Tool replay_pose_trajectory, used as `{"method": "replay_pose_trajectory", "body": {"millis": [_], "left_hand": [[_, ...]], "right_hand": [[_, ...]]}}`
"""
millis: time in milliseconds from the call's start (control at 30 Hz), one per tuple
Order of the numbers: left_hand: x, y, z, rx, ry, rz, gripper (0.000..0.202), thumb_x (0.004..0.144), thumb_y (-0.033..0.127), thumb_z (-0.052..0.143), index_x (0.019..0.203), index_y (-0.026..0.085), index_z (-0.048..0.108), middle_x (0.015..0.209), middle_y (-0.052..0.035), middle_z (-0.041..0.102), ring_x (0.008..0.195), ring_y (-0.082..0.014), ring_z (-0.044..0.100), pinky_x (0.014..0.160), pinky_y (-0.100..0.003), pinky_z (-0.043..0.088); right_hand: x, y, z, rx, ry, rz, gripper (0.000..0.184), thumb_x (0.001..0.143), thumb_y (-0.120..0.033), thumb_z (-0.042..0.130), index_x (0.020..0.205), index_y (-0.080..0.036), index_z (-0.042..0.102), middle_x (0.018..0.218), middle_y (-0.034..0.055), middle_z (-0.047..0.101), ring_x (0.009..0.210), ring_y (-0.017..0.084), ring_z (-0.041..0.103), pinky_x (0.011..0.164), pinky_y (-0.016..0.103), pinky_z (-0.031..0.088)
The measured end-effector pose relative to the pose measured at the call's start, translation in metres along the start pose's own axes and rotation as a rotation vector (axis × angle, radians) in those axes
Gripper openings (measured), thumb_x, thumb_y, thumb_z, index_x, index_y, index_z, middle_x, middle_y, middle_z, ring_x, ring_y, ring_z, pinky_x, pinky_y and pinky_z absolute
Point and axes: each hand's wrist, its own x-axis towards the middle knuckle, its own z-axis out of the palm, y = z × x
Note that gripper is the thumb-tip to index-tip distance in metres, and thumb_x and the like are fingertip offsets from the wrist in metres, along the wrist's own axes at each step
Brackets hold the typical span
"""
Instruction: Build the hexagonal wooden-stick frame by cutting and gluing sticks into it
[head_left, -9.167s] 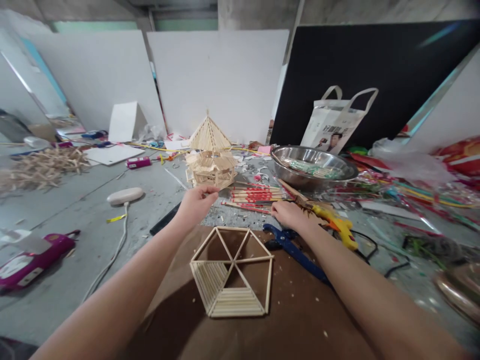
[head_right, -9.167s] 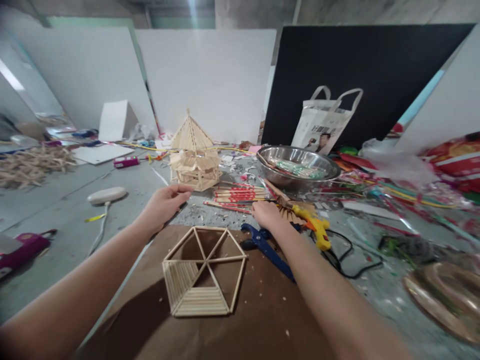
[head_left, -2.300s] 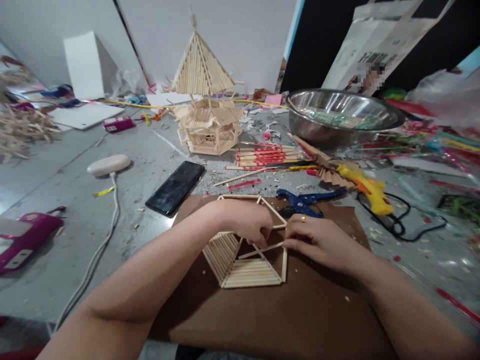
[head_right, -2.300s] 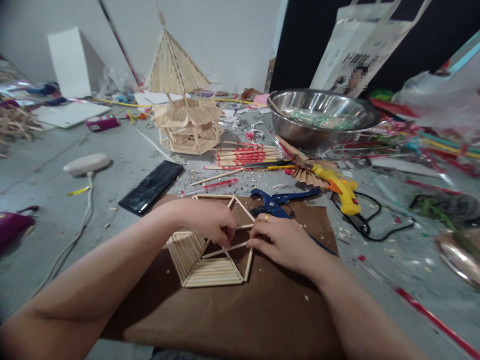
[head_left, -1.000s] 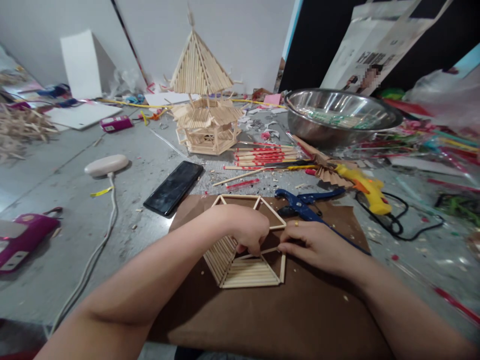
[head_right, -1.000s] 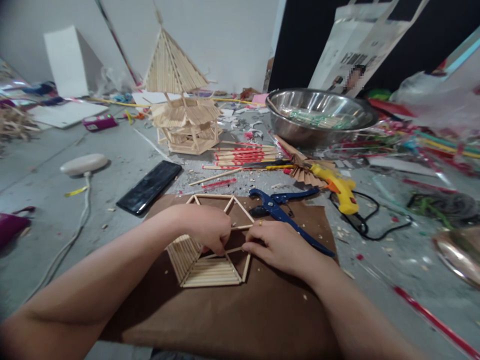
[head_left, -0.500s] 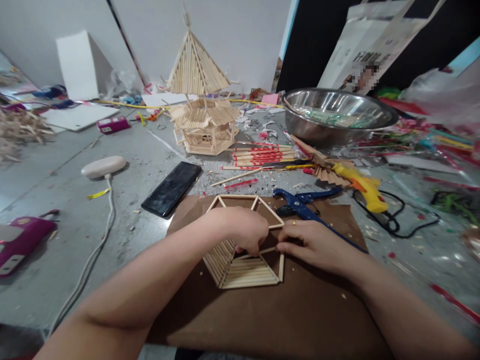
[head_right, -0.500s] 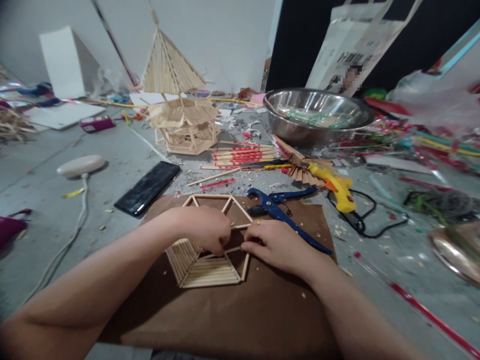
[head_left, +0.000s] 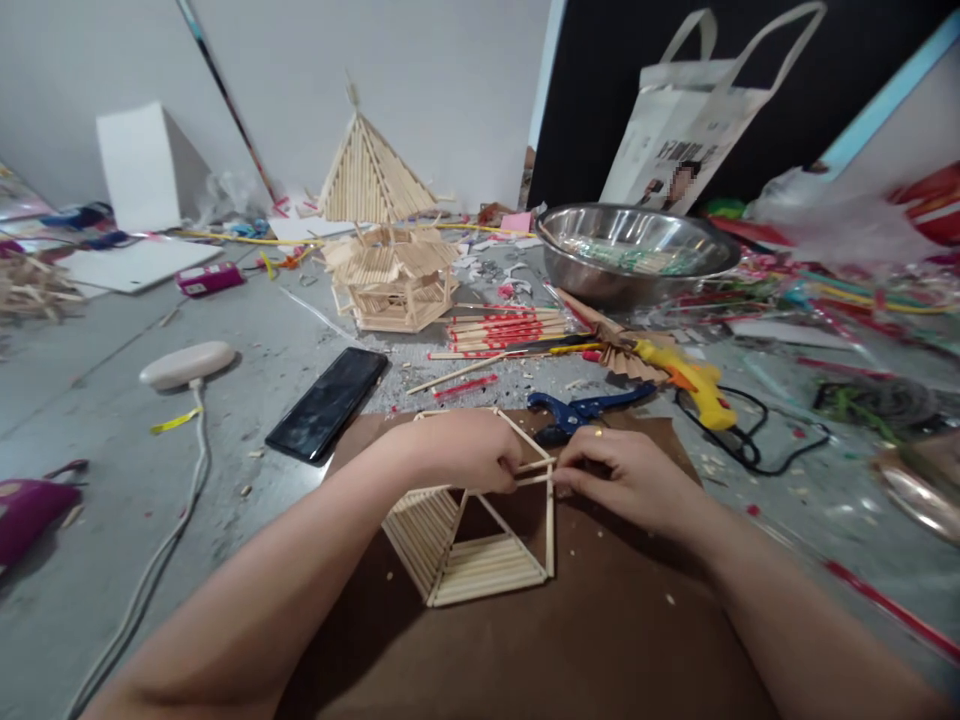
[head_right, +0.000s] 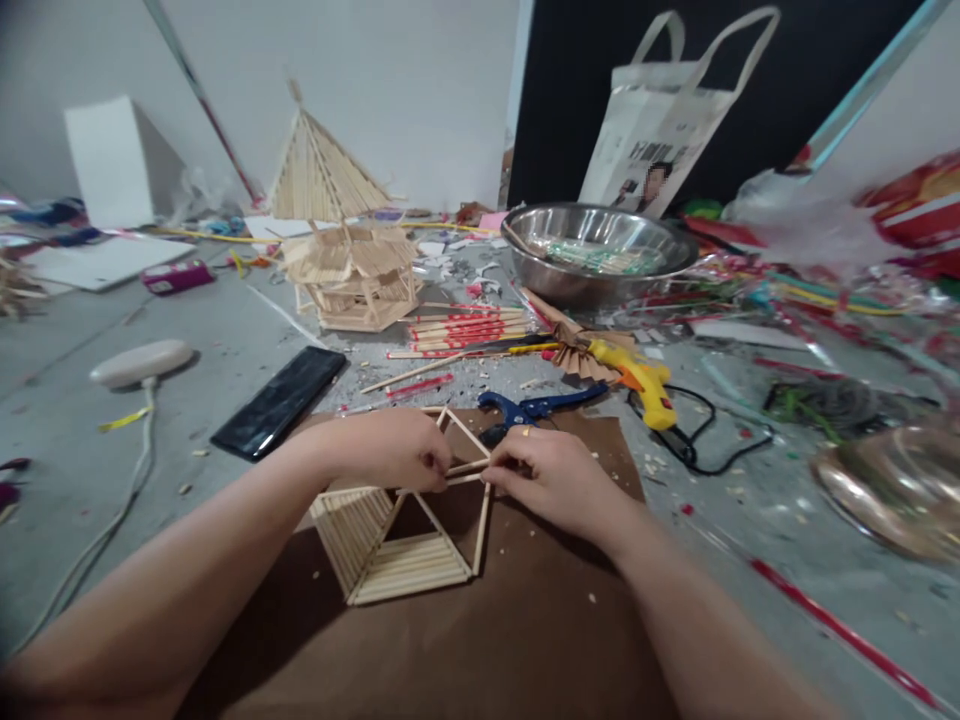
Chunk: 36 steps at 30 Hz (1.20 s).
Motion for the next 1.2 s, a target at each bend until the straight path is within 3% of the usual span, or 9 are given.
{"method": "replay_pose_trajectory", "body": {"millis": [167,400,467,600,667,800,867,1067,1200], "left_hand": [[-0.001,-0.003,-0.002,-0.035,0.085,-0.024,0.027,0.071,0.024,0.04,0.088,0.023,0.061,0.072,-0.0004,0.062,0.058,-0.0093,0.049,0.051,-0.019,0.032],[0.006,-0.004,0.002,0.109,0.221,-0.1,0.03,0.078,0.031,0.032,0.088,0.023,0.059,0.08,-0.0038,0.062,0.07,-0.0145,0.054,0.059,-0.024,0.035],[0.007,-0.003,0.002,0.134,0.256,-0.119,0.029,0.078,0.03,0.031,0.084,0.021,0.059,0.078,-0.0039,0.062,0.068,-0.0144,0.053,0.057,-0.023,0.035],[0.007,-0.007,-0.001,0.111,0.385,-0.212,0.025,0.078,0.026,0.032,0.079,0.019,0.056,0.072,-0.0028,0.06,0.063,-0.0128,0.051,0.055,-0.022,0.033],[0.009,-0.012,-0.001,0.052,0.486,-0.225,0.024,0.077,0.025,0.032,0.077,0.018,0.055,0.069,-0.0015,0.059,0.06,-0.0111,0.049,0.054,-0.021,0.032],[0.014,-0.023,0.003,-0.085,0.671,-0.272,0.024,0.077,0.027,0.034,0.07,0.016,0.054,0.059,0.0005,0.053,0.053,-0.0094,0.043,0.05,-0.019,0.029],[0.016,-0.026,0.005,-0.153,0.727,-0.267,0.023,0.076,0.028,0.036,0.067,0.015,0.052,0.055,0.0017,0.049,0.051,-0.0088,0.041,0.049,-0.019,0.028],[0.019,-0.025,0.008,-0.353,0.816,-0.229,0.022,0.076,0.029,0.037,0.064,0.014,0.05,0.051,0.0038,0.042,0.047,-0.0071,0.035,0.046,-0.019,0.026],[0.021,-0.027,0.011,-0.483,0.861,-0.213,0.022,0.077,0.03,0.037,0.068,0.014,0.05,0.052,0.0038,0.045,0.047,-0.0066,0.038,0.047,-0.018,0.029]], "right_hand": [[-0.001,0.005,-0.001,-0.034,0.164,-0.006,0.019,0.077,-0.031,0.043,0.073,-0.018,0.056,0.068,0.0015,0.057,0.064,0.01,0.051,0.059,0.022,0.036],[0.0,0.007,0.001,-0.155,0.292,0.012,0.019,0.078,-0.03,0.042,0.073,-0.019,0.056,0.072,0.0026,0.058,0.069,0.012,0.052,0.063,0.024,0.038],[0.0,0.009,0.0,-0.209,0.414,0.008,0.016,0.077,-0.031,0.045,0.075,-0.019,0.056,0.076,0.0036,0.059,0.074,0.014,0.053,0.068,0.027,0.038],[-0.001,0.018,-0.007,-0.352,0.803,0.091,0.021,0.073,-0.032,0.048,0.084,-0.016,0.054,0.09,0.0092,0.057,0.091,0.019,0.048,0.082,0.034,0.033],[-0.001,0.024,-0.011,-0.385,0.746,0.202,0.022,0.075,-0.035,0.043,0.079,-0.017,0.054,0.086,0.0079,0.058,0.087,0.019,0.05,0.078,0.032,0.035],[-0.001,0.031,-0.011,-0.422,0.187,0.43,0.033,0.075,-0.047,0.036,0.072,-0.02,0.055,0.071,0.0036,0.06,0.067,0.018,0.055,0.056,0.027,0.036],[-0.002,0.031,-0.008,-0.458,0.029,0.44,0.033,0.073,-0.049,0.039,0.078,-0.02,0.056,0.077,0.0046,0.06,0.07,0.02,0.056,0.055,0.027,0.036],[-0.003,0.028,-0.001,-0.495,-0.009,0.413,0.027,0.073,-0.038,0.043,0.089,-0.019,0.052,0.087,0.0062,0.058,0.078,0.022,0.056,0.061,0.029,0.037],[0.001,0.028,-0.001,-0.377,0.163,0.486,0.026,0.074,-0.039,0.04,0.086,-0.018,0.051,0.086,0.0062,0.058,0.074,0.02,0.056,0.06,0.028,0.037]]}}
